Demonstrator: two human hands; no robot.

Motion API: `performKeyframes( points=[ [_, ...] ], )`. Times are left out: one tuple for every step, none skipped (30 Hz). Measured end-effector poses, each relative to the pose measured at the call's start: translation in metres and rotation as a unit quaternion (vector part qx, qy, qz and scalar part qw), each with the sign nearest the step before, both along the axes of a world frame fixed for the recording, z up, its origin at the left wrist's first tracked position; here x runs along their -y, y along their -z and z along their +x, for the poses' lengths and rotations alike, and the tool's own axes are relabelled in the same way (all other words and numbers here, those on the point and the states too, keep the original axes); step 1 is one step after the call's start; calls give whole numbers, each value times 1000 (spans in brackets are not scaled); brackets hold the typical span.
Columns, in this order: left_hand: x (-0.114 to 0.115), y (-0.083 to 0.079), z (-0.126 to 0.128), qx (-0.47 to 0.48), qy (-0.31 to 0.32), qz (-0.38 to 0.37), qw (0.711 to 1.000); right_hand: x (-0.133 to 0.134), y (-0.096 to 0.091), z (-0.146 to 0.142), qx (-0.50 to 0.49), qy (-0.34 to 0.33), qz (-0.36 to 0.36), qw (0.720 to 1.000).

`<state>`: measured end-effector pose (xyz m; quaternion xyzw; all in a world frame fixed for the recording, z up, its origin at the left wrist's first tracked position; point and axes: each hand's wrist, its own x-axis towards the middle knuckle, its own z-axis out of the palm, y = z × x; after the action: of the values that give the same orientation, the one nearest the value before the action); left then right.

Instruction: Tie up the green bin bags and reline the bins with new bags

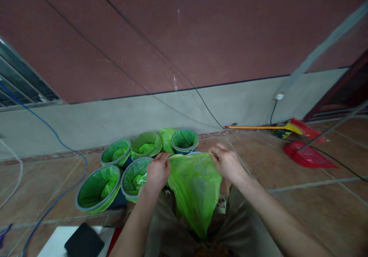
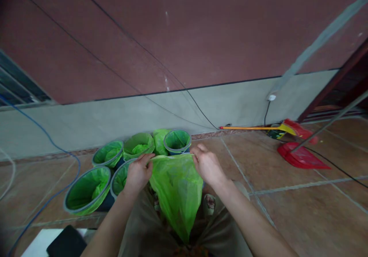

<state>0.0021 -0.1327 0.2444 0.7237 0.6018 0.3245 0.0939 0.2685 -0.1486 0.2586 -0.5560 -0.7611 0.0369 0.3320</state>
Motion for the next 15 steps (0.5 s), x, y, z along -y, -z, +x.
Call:
performKeyframes(
  points=[
    [0, 4, -2, 0, -17, 4, 1000, 0, 1, 3, 3, 19, 16, 1000],
    [-1, 7, -4, 0, -31, 6, 1000, 1, 1, 7, 2, 38, 32, 999],
    [-1, 10, -6, -1, -43, 6, 999, 1, 1, 11, -1, 57, 47, 997],
    [-1, 12, -9, -2, -53, 5, 999, 1, 0, 16, -4, 73, 59, 996],
    [-2, 14, -12, -3, -60, 4, 998, 0, -1, 20, -4, 86, 69, 994],
    [-2, 15, -15, -2, -68, 3, 998, 0, -1, 25, -1, 97, 75, 992],
    [-3, 16, -18, 2, -74, 2, 997, 0, -1, 30, 3, 109, 78, 991],
    [-4, 17, -21, 8, -79, 0, 997, -1, -1, 36, 10, 121, 75, 990],
    [-5, 18, -24, 17, -84, -2, 996, -1, 1, 41, 19, 136, 69, 988],
    [-5, 18, -28, 27, -88, -5, 996, -2, 3, 47, 29, 153, 61, 986],
    [-6, 17, -30, 38, -94, -10, 995, -2, 7, 53, 40, 175, 51, 982],
    [-6, 16, -33, 52, -100, -16, 994, -2, 12, 59, 51, 199, 41, 978],
    [-6, 14, -35, 67, -105, -22, 992, -3, 17, 64, 62, 225, 31, 972],
    [-6, 12, -36, 84, -108, -26, 990, -3, 23, 69, 71, 249, 22, 966],
    [-5, 10, -37, 100, -110, -27, 988, -3, 30, 72, 76, 271, 18, 959]
  ],
)
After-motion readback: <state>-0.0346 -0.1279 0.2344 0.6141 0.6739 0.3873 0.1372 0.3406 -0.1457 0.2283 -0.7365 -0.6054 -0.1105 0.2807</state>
